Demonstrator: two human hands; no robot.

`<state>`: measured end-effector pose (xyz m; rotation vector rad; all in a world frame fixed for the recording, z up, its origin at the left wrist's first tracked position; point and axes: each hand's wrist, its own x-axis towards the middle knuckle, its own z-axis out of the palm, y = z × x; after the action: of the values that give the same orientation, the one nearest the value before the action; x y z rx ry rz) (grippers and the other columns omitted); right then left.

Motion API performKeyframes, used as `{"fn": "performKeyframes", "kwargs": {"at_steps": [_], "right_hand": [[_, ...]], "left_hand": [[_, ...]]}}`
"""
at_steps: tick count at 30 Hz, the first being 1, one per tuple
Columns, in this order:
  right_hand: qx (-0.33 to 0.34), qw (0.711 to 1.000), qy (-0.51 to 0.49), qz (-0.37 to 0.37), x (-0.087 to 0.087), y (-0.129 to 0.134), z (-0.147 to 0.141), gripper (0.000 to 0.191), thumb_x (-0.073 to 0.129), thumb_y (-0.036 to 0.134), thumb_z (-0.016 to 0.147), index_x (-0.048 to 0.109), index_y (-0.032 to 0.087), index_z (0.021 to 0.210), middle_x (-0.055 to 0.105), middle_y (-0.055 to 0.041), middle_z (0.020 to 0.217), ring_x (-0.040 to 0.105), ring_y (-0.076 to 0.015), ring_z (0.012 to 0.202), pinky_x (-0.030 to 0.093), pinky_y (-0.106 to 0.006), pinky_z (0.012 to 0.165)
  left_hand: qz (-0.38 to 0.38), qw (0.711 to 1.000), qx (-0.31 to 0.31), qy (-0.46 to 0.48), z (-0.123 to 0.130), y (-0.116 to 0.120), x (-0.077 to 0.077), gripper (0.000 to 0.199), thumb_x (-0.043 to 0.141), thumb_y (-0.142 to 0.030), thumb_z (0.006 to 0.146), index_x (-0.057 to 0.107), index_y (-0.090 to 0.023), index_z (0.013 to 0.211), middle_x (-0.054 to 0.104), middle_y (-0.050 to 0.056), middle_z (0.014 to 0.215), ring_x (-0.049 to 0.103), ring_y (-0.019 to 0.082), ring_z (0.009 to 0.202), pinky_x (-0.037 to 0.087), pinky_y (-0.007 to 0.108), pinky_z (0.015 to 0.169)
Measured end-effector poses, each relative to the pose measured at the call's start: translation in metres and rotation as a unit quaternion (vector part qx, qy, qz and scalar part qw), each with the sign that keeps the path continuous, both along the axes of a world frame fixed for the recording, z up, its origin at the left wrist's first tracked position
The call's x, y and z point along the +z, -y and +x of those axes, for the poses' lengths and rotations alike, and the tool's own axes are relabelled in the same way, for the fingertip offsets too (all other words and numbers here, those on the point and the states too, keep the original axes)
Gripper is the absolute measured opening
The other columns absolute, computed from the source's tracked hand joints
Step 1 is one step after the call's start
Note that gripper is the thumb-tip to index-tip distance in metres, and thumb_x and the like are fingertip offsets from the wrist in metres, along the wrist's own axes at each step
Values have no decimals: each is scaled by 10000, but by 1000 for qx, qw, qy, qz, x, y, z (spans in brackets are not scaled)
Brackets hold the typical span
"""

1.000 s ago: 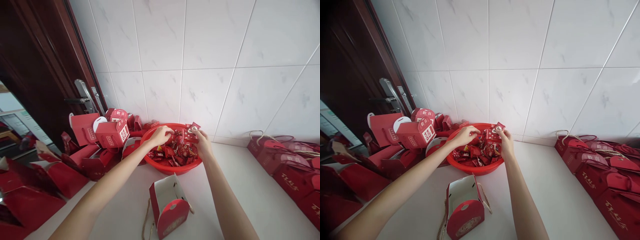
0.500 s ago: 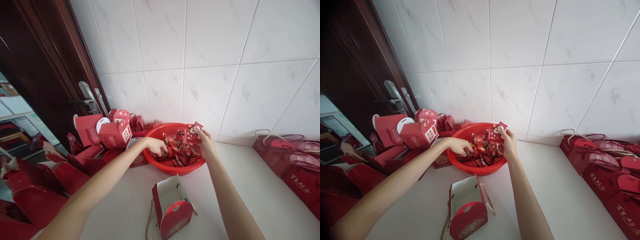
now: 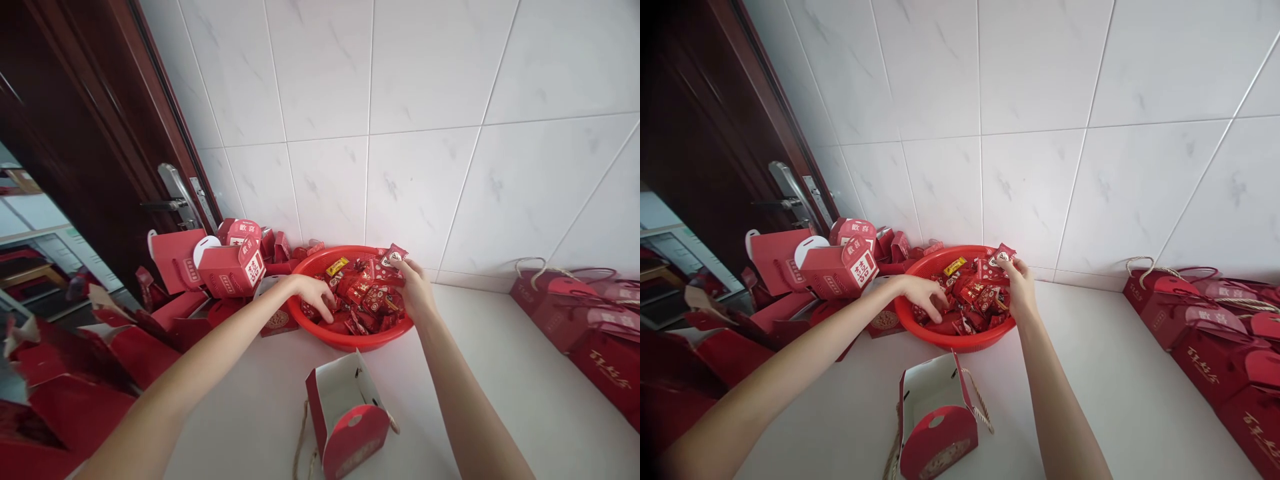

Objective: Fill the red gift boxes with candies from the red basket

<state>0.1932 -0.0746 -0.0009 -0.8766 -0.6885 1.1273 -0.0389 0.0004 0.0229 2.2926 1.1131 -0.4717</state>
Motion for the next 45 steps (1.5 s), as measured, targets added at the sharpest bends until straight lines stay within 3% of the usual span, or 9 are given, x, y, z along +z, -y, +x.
{"fn": "performKeyframes", "kwargs": {"at_steps": [3,5,10,14,22,31,34,41,45], "right_hand": [[0,1000,-3,4,0,1,0,275,847,337,585,676,207,755,716,16,728,673,-153,634,525,-235,526],[2,1000,-5,3,1,2,0,276,846,335,581,683,204,760,715,14,719,669,-154,626,527,-237,525],[7,1000,1,3,2,3,-1,279,840,344,589,681,210,776,720,13,725,668,-156,609,517,-234,512],[6,1000,-1,4,2,2,-1,283,841,336,579,669,212,767,718,14,717,673,-160,615,523,-239,523],[7,1000,-8,1,3,3,-1,292,842,325,567,675,209,776,722,17,708,671,-158,599,512,-228,497],[12,1000,4,-4,5,5,-3,246,826,330,597,679,222,763,731,1,711,684,-186,618,541,-272,532],[11,1000,1,-4,4,5,-3,253,830,328,593,674,219,759,728,4,711,679,-180,613,542,-270,537],[12,1000,13,-6,3,4,-2,302,859,351,580,667,216,770,719,15,720,665,-159,605,501,-237,503],[17,1000,9,4,3,6,-2,304,861,356,580,676,212,774,724,18,722,671,-157,608,509,-236,519]], "left_hand": [[14,999,8,-36,2,3,-2,986,860,-492,536,540,-257,1438,528,79,1507,528,312,1340,452,304,1045],[25,999,10,-39,3,-2,-2,1048,868,-402,525,476,-267,1487,454,73,1564,486,309,1381,439,300,1070],[143,986,71,-50,2,-19,4,662,611,-92,716,620,-229,1363,660,44,1363,641,227,1201,499,225,957],[189,975,94,-75,4,-23,3,607,480,13,735,684,-192,1269,686,68,1322,650,198,1192,506,206,917],[199,965,70,-158,17,-17,-12,379,751,-160,616,772,-153,994,764,146,1060,714,309,974,558,325,829],[235,960,33,-147,18,-8,-11,349,752,-230,659,771,-220,1008,758,124,1048,696,314,996,538,336,830],[248,959,35,-133,20,-6,-13,262,749,-293,694,771,-221,945,758,104,1016,687,301,1002,524,334,861],[246,961,41,-119,29,-4,-15,152,748,-121,622,749,-153,770,758,153,924,701,350,966,510,410,898],[253,961,63,-89,22,-2,-7,99,764,-223,652,745,-167,730,765,129,875,708,334,950,507,391,898]]}}
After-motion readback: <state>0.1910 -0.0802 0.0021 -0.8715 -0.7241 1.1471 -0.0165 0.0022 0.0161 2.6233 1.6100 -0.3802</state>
